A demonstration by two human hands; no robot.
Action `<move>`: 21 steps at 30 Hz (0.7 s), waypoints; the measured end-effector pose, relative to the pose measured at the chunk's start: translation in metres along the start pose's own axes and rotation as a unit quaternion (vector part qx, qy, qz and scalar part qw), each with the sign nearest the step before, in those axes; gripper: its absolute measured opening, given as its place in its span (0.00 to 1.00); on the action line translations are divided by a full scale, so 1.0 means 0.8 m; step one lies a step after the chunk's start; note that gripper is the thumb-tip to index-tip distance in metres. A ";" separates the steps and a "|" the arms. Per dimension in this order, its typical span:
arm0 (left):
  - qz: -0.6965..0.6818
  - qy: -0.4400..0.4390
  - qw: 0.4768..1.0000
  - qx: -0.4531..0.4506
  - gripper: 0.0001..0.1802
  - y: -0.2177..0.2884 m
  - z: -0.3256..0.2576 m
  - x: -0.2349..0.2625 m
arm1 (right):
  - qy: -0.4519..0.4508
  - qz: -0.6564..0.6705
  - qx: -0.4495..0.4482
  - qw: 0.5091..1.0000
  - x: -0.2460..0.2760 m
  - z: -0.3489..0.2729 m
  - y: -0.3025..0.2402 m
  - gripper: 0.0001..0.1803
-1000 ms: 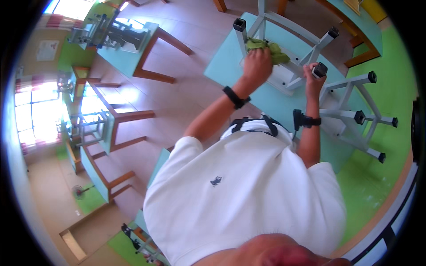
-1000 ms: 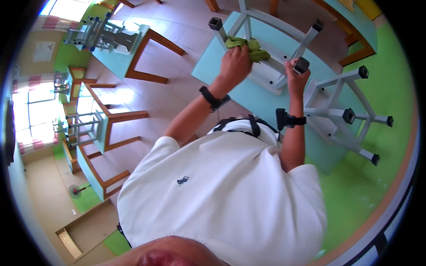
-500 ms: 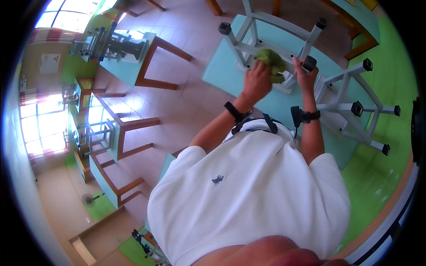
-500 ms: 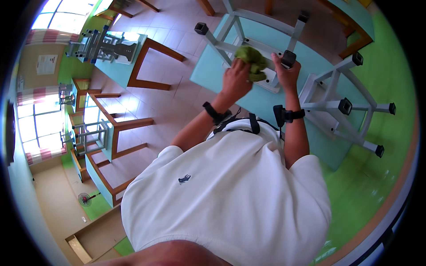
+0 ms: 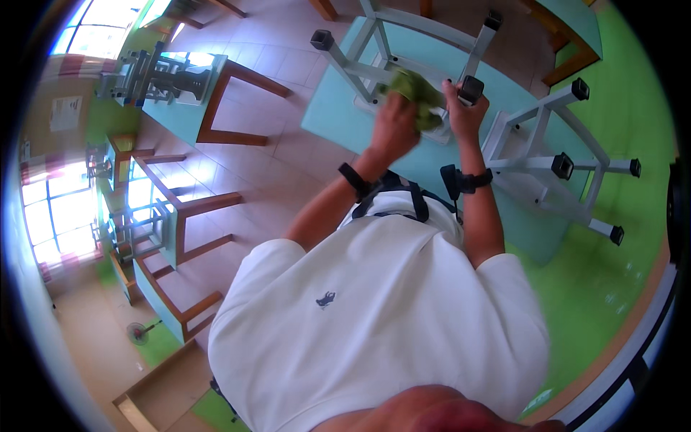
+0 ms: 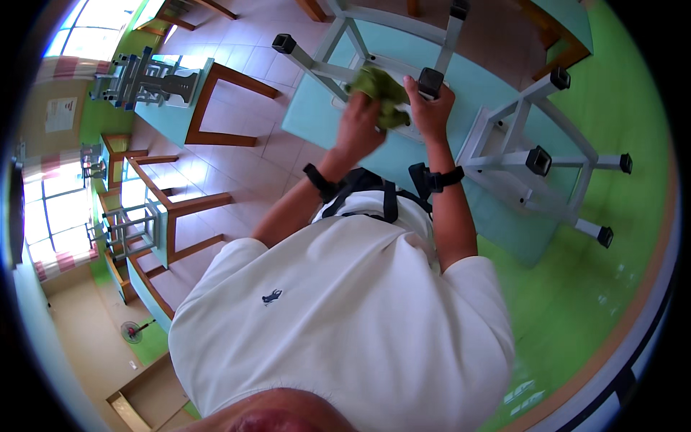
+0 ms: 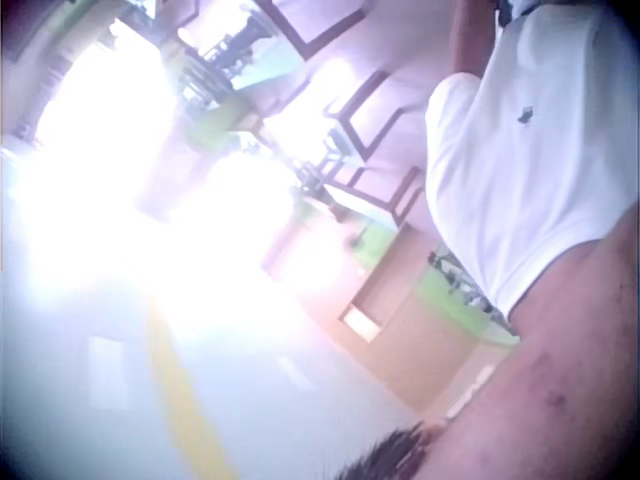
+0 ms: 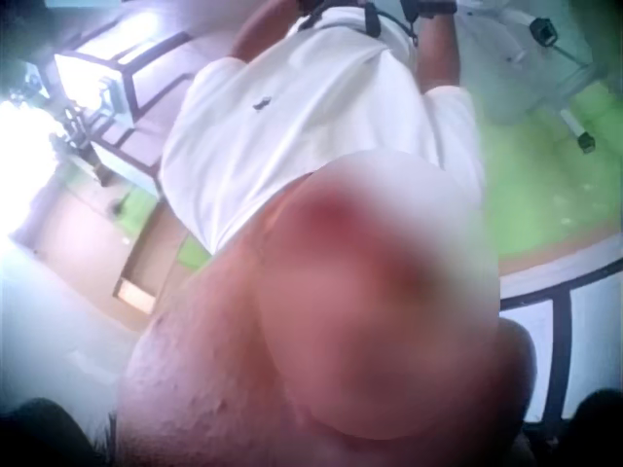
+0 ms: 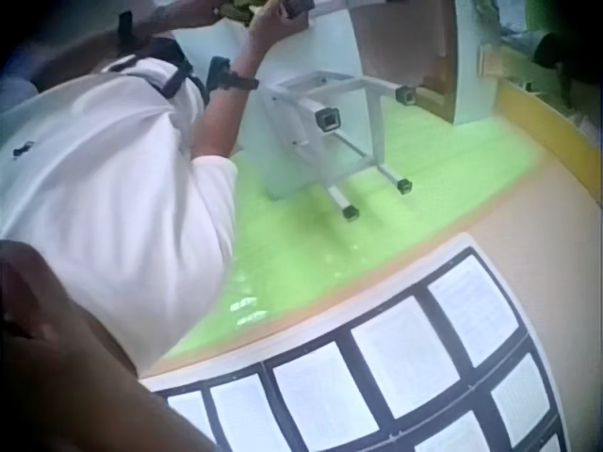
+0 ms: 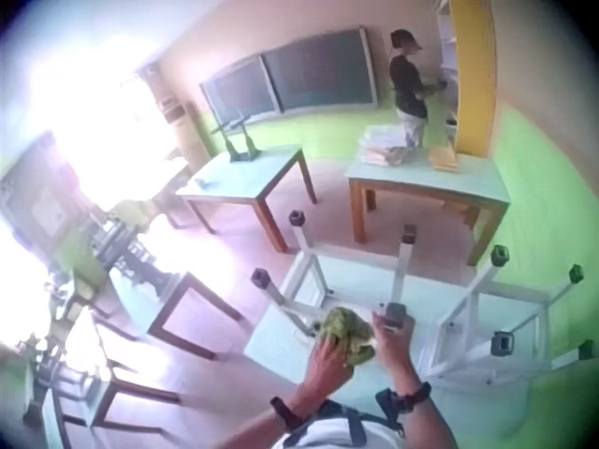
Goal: The person cleans classroom furniture by wiping down the frames and legs of inverted chairs and desks with a cloth.
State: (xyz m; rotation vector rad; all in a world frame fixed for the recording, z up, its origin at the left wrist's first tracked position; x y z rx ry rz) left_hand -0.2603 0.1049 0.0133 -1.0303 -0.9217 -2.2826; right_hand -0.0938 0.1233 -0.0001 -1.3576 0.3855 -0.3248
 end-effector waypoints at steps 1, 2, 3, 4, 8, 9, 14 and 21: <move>-0.026 -0.046 0.998 -0.037 0.18 0.013 -0.010 -0.008 | 0.004 -0.006 -0.008 1.000 -0.002 -0.001 -0.006 0.17; -0.052 -0.092 0.992 -0.074 0.18 0.019 -0.016 -0.014 | -0.004 -0.009 -0.005 1.000 -0.004 -0.004 -0.009 0.17; -0.052 -0.081 0.993 -0.068 0.18 0.008 -0.015 -0.015 | -0.011 0.006 -0.008 1.000 -0.005 -0.003 -0.009 0.16; -0.048 -0.094 0.987 -0.118 0.20 -0.002 -0.023 -0.011 | -0.012 0.018 -0.018 1.000 -0.001 -0.007 -0.008 0.15; -0.120 -0.226 0.963 0.080 0.17 -0.087 -0.053 0.002 | -0.006 0.009 -0.011 1.000 0.005 -0.006 0.000 0.14; -0.122 -0.226 0.963 0.084 0.17 -0.104 -0.055 0.005 | -0.009 0.007 -0.014 1.000 0.004 -0.001 0.004 0.14; -0.300 0.001 0.890 0.343 0.20 -0.212 -0.106 -0.027 | 0.016 0.023 -0.011 1.000 -0.006 -0.005 -0.010 0.13; -0.296 0.149 0.911 0.245 0.22 -0.231 -0.043 -0.023 | 0.037 0.011 -0.017 0.999 -0.005 -0.009 -0.010 0.13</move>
Point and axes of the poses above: each hand's wrist, its own z-axis towards the middle knuckle, its own x-axis out of the back of the hand, y = z × x, the point moved 2 cm from there along z, towards the middle knuckle, and after that the axes turned 6 degrees about -x, right-handed, at the moved point
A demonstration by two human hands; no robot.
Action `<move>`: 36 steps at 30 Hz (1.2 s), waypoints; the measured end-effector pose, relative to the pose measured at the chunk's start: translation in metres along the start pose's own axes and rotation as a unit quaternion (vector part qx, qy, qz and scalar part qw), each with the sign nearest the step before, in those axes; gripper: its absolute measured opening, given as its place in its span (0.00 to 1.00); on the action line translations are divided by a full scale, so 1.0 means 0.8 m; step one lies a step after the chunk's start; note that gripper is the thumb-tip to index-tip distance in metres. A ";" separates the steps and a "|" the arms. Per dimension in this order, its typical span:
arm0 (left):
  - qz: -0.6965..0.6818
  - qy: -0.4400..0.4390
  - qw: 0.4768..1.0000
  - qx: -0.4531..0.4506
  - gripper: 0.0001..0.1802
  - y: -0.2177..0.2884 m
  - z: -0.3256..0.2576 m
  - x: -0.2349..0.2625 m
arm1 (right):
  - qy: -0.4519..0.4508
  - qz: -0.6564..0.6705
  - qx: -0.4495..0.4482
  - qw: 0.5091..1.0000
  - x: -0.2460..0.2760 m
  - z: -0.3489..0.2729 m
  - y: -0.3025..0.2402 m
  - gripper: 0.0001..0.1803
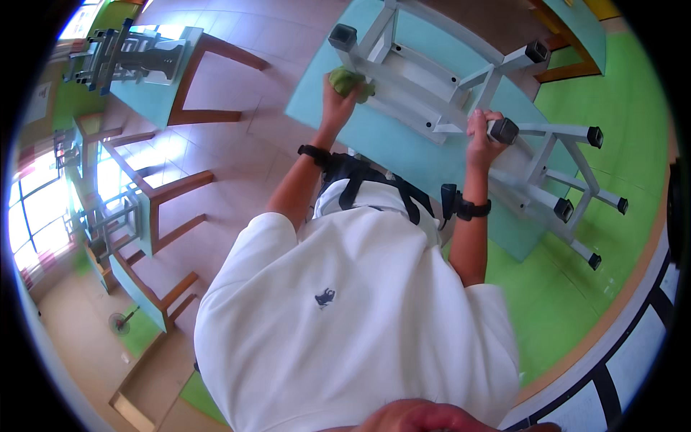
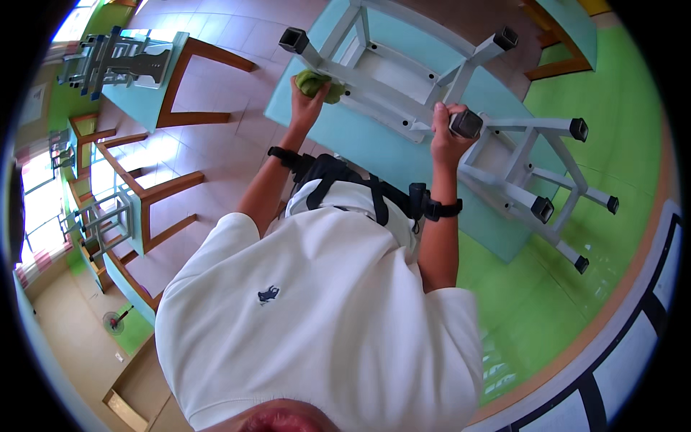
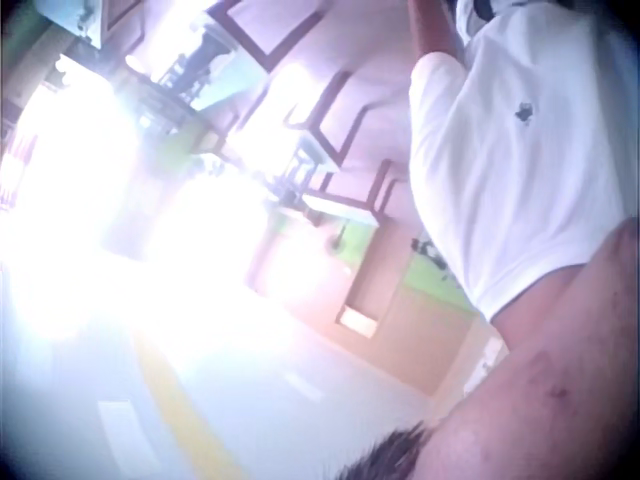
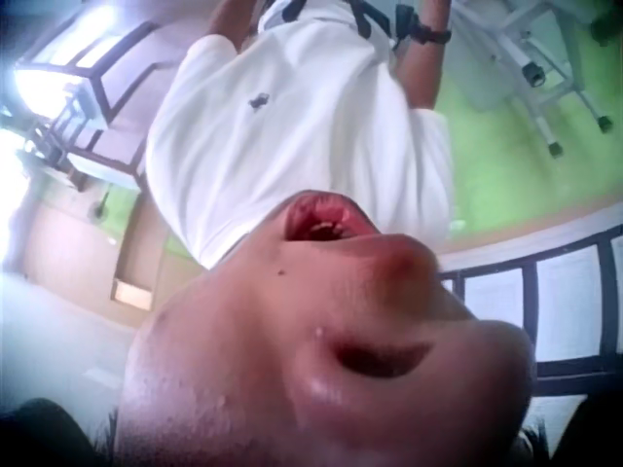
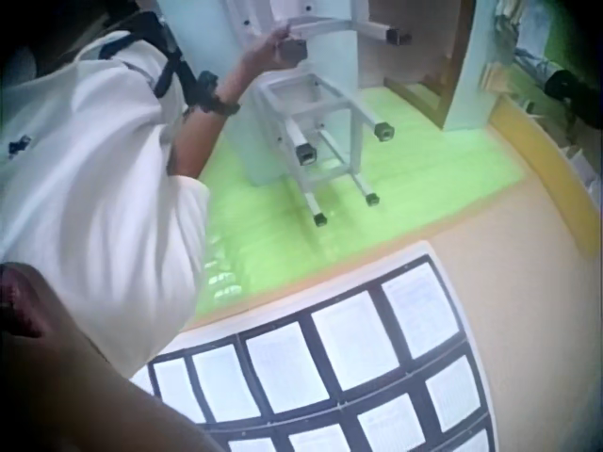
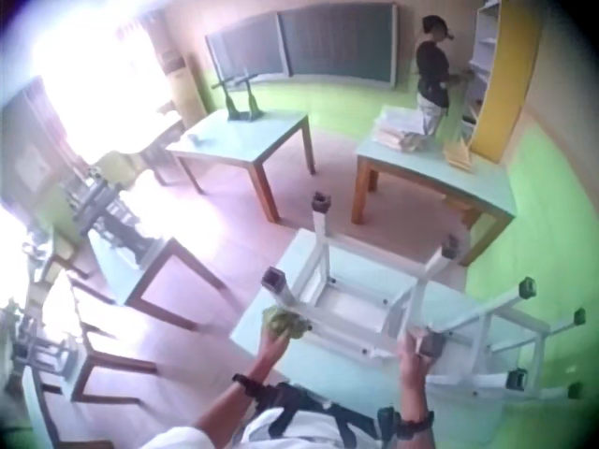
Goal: The person cleans classroom furniture by wiping down the frames and legs of inverted chairs and desks with a cloth.
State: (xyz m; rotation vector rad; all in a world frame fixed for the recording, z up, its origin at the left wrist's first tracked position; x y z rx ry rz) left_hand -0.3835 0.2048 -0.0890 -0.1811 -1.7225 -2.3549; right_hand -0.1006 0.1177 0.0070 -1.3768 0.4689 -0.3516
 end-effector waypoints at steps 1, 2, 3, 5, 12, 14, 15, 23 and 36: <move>-0.040 0.020 0.998 0.039 0.23 0.004 0.000 0.000 | -0.001 0.013 0.006 1.000 0.000 -0.002 0.001 0.12; -0.045 0.017 0.998 0.043 0.23 0.009 0.002 0.002 | -0.003 0.026 0.011 1.000 0.000 -0.004 0.001 0.12; -0.031 0.011 0.998 0.056 0.24 0.016 0.004 0.006 | -0.001 0.021 0.010 1.000 -0.003 -0.006 -0.002 0.12; -0.025 0.004 0.997 0.072 0.25 0.036 0.011 0.009 | 0.018 0.041 0.009 0.999 -0.007 -0.006 -0.006 0.11; -0.122 -0.001 0.989 0.088 0.28 0.007 0.021 -0.004 | 0.113 -0.065 0.092 0.987 -0.015 -0.006 -0.011 0.08; -0.026 -0.032 0.998 0.056 0.29 -0.052 0.013 -0.010 | 0.127 -0.083 0.086 0.985 -0.022 -0.006 -0.014 0.06; -0.032 -0.033 0.997 0.056 0.29 -0.056 0.011 -0.015 | 0.129 -0.088 0.089 0.984 -0.018 -0.006 -0.012 0.06; 0.015 -0.089 0.992 0.084 0.28 -0.095 -0.003 -0.026 | 0.154 -0.082 0.105 0.979 -0.015 -0.008 -0.009 0.06; 0.056 -0.096 0.981 0.158 0.30 -0.155 0.027 0.060 | 0.187 -0.111 0.113 0.970 -0.020 -0.010 -0.012 0.05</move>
Point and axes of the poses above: each hand's wrist, its own z-axis towards the middle knuckle, its own x-axis out of the back of the hand, y = z × x, the point moved 2 cm from there along z, towards the middle knuckle, and after that the axes turned 6 degrees about -x, right-handed, at the moved point
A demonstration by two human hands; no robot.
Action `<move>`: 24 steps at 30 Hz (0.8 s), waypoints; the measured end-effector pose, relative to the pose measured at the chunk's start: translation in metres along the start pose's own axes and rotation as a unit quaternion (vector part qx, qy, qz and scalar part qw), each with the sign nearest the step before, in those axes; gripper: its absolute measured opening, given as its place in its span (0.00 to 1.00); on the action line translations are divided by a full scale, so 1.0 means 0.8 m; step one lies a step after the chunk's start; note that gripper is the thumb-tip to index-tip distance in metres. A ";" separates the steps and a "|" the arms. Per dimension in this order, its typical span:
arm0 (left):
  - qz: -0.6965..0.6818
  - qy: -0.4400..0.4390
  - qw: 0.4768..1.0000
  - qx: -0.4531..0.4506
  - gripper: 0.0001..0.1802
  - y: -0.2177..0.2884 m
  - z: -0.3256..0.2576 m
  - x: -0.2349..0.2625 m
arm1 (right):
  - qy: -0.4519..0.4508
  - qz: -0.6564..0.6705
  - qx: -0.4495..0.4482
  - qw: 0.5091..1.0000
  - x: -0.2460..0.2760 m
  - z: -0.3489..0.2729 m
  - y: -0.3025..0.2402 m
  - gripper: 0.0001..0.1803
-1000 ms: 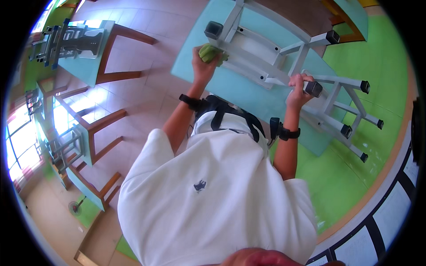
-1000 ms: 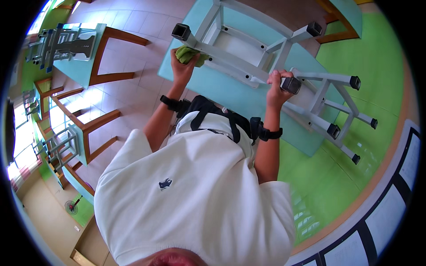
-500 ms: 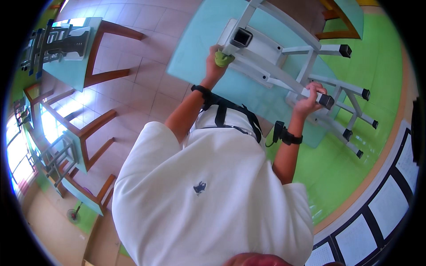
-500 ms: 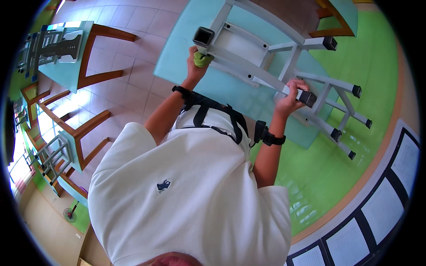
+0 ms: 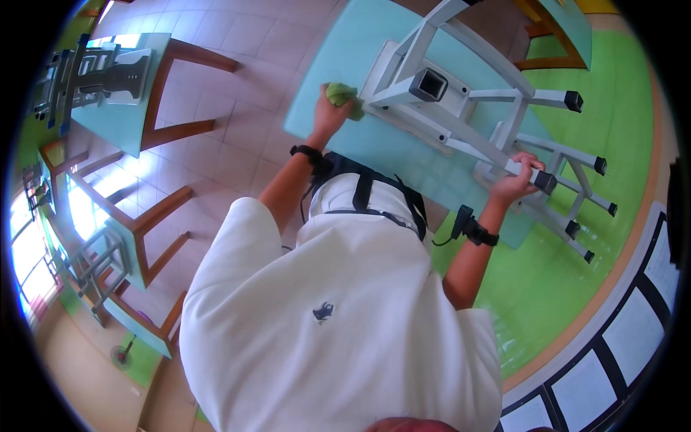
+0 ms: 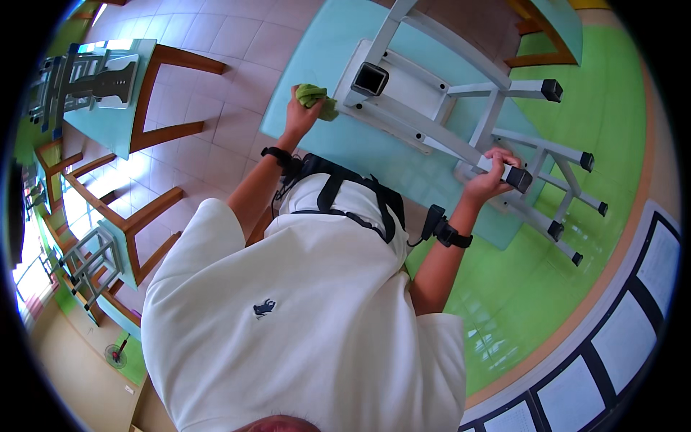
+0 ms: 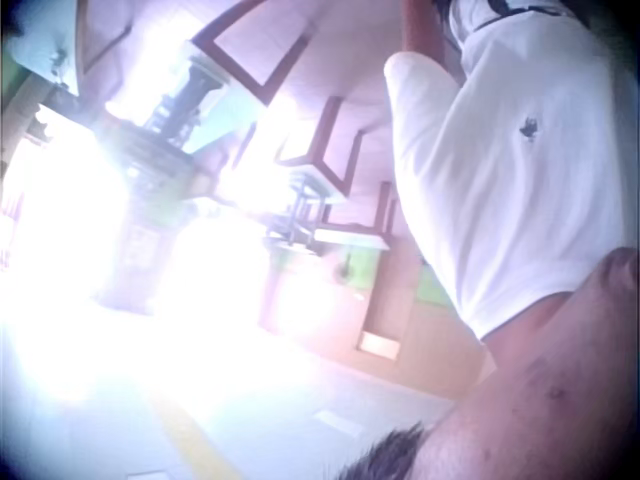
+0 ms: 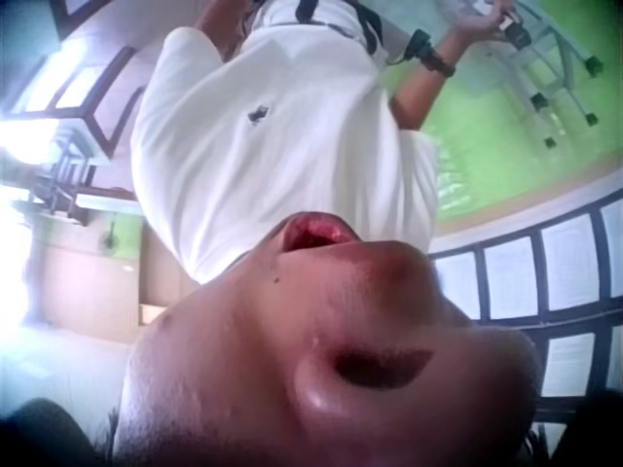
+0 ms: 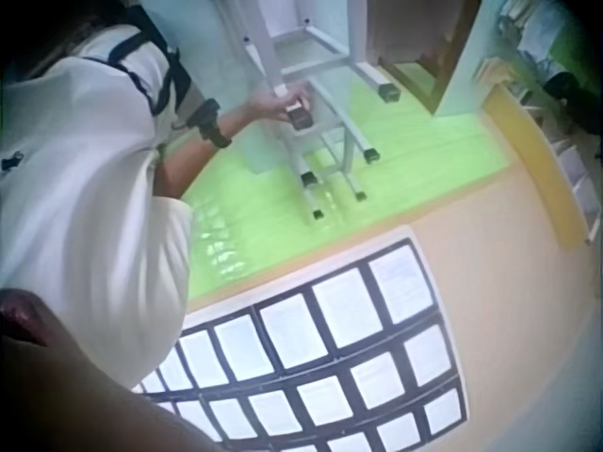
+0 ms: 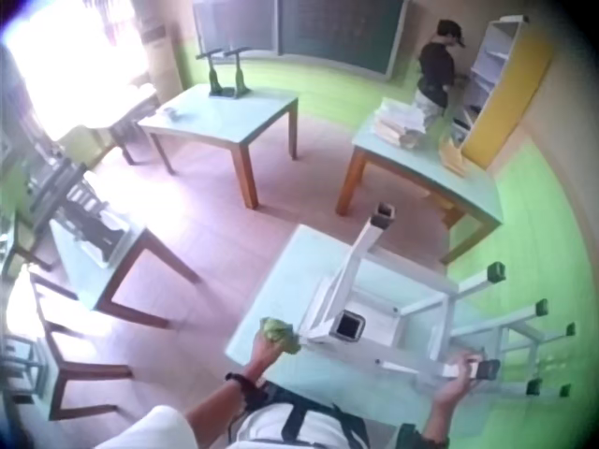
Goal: The person cleans classroom furniture by wiping down the frames and legs of inverted chairs and desks with a cloth.
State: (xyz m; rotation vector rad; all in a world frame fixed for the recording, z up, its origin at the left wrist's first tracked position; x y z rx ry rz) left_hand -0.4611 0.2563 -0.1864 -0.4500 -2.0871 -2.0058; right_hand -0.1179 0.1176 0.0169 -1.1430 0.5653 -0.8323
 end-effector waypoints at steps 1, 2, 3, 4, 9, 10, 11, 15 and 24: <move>0.000 -0.004 1.000 -0.001 0.30 0.015 0.003 0.004 | 0.003 -0.002 0.000 1.000 0.003 0.000 0.003 0.05; -0.025 -0.036 0.999 0.025 0.30 0.030 0.004 0.004 | 0.012 0.000 0.003 1.000 0.008 0.000 0.007 0.05; -0.049 -0.065 0.995 0.051 0.29 0.041 0.004 0.006 | 0.018 0.004 0.006 1.000 0.010 0.001 0.009 0.05; -0.048 -0.060 0.996 0.051 0.29 0.029 0.003 0.003 | 0.015 0.008 0.006 1.000 0.006 0.002 0.009 0.05; 0.142 -0.206 0.943 -0.222 0.25 0.000 -0.021 -0.040 | 0.025 0.008 -0.004 1.000 0.004 0.001 0.008 0.05; 0.142 -0.207 0.942 -0.224 0.25 -0.005 -0.022 -0.041 | 0.027 0.008 -0.003 1.000 0.003 0.001 0.007 0.05; 0.174 -0.207 0.930 -0.250 0.26 -0.009 -0.024 -0.040 | 0.025 0.004 -0.001 1.000 0.002 0.002 0.006 0.05; 0.155 -0.241 0.937 -0.202 0.26 -0.024 -0.012 -0.036 | 0.032 0.007 0.002 0.999 0.001 0.001 0.006 0.05; 0.072 -0.125 0.989 -0.027 0.38 0.032 0.128 -0.035 | 0.034 0.010 0.005 0.999 0.002 -0.001 0.006 0.05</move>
Point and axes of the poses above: each hand's wrist, its own z-axis towards the middle knuckle, its own x-axis out of the back of the hand, y = z × x, the point moved 2 cm from there along z, towards the middle knuckle, and after that the axes turned 6 degrees about -x, right-handed, at the moved point
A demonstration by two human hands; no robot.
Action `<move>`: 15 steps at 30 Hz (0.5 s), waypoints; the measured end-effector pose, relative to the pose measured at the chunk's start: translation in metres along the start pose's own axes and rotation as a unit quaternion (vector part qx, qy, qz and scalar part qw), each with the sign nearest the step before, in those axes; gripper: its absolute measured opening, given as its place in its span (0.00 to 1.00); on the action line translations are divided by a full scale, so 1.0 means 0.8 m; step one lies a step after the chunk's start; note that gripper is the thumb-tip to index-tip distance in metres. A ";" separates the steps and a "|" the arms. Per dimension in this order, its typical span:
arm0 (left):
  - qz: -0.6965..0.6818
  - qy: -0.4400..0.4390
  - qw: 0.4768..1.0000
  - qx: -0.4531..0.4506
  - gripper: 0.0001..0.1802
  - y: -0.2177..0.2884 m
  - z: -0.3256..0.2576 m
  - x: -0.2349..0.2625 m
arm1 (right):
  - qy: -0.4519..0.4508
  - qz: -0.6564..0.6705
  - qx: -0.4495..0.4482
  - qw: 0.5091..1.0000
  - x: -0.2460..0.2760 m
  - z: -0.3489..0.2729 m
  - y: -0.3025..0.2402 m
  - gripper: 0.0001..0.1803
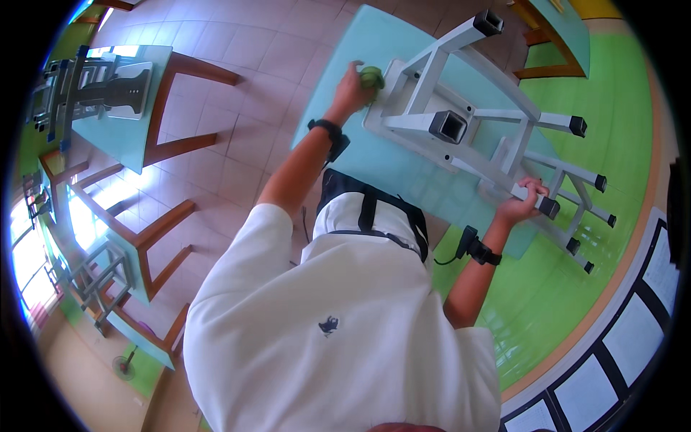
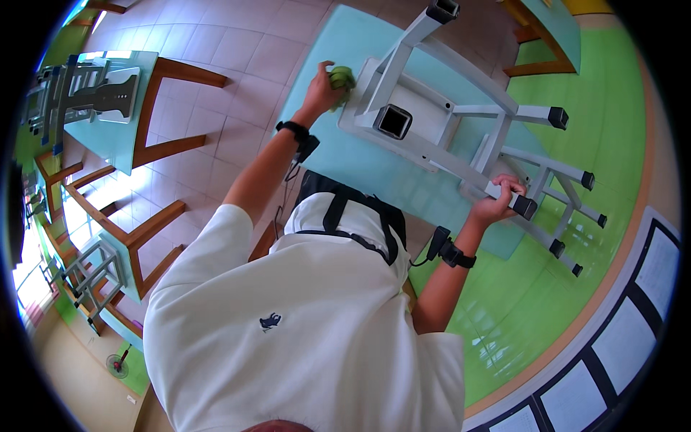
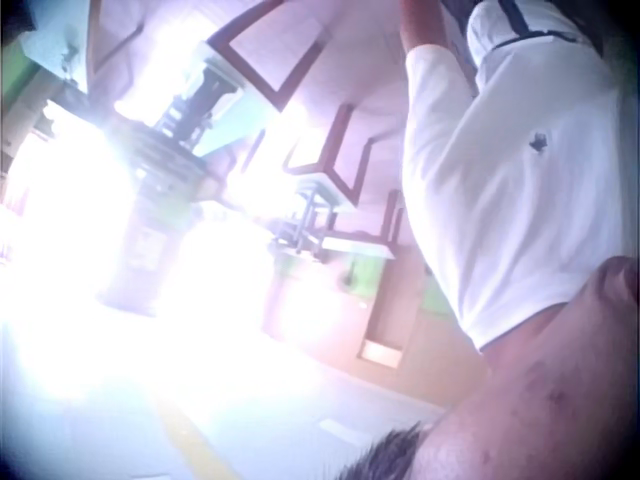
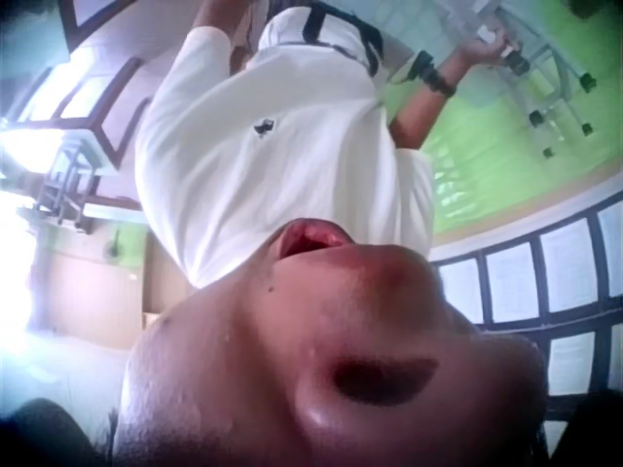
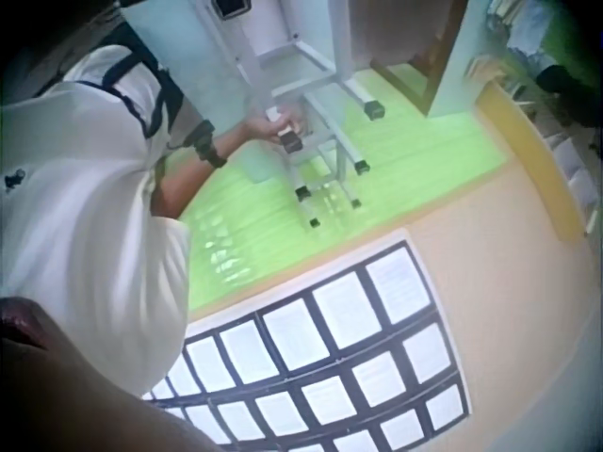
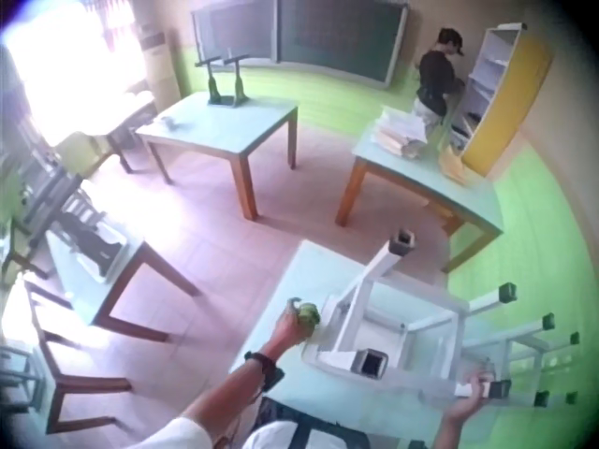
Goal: The person cleans classroom furniture by wiping down the frames and legs of inverted chairs and desks with a cloth.
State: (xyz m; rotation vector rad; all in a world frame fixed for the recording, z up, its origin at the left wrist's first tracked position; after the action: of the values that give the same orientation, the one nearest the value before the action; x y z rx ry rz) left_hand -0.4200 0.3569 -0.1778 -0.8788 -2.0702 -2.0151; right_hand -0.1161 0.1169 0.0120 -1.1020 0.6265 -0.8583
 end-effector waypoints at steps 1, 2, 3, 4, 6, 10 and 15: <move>-0.001 0.001 1.000 0.000 0.38 0.000 0.013 -0.006 | -0.001 0.000 0.001 1.000 -0.001 0.000 -0.001 0.05; 0.012 -0.043 0.999 -0.022 0.40 0.001 0.024 -0.016 | -0.004 -0.008 0.003 1.000 -0.001 0.000 -0.002 0.05; 0.025 -0.089 0.995 -0.046 0.42 -0.001 0.034 -0.026 | -0.003 -0.018 0.005 1.000 0.000 0.001 -0.002 0.05; 0.004 -0.111 0.992 -0.067 0.37 -0.005 0.039 -0.034 | -0.001 -0.019 0.006 1.000 0.001 0.001 -0.002 0.05; 0.019 -0.120 0.991 -0.064 0.33 -0.012 0.043 -0.046 | -0.004 -0.020 -0.003 1.000 0.002 0.001 0.000 0.06; 0.083 -0.095 0.991 -0.045 0.24 -0.018 0.042 -0.053 | 0.006 -0.022 -0.019 1.000 0.001 -0.001 0.000 0.06; 0.181 -0.075 0.980 -0.028 0.21 0.005 0.067 -0.044 | 0.000 -0.052 -0.001 0.999 -0.001 0.000 -0.005 0.06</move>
State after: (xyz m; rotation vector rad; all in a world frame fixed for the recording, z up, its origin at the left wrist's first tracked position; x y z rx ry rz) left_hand -0.3730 0.3961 -0.1964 -1.3438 -1.7639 -1.8659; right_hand -0.1180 0.1170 0.0156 -1.1439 0.5744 -0.9474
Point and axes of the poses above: each hand's wrist, its own z-axis towards the middle knuckle, its own x-axis out of the back of the hand, y = z × x, the point moved 2 cm from there along z, towards the middle knuckle, and after that the axes turned 6 degrees about -x, right-handed, at the moved point
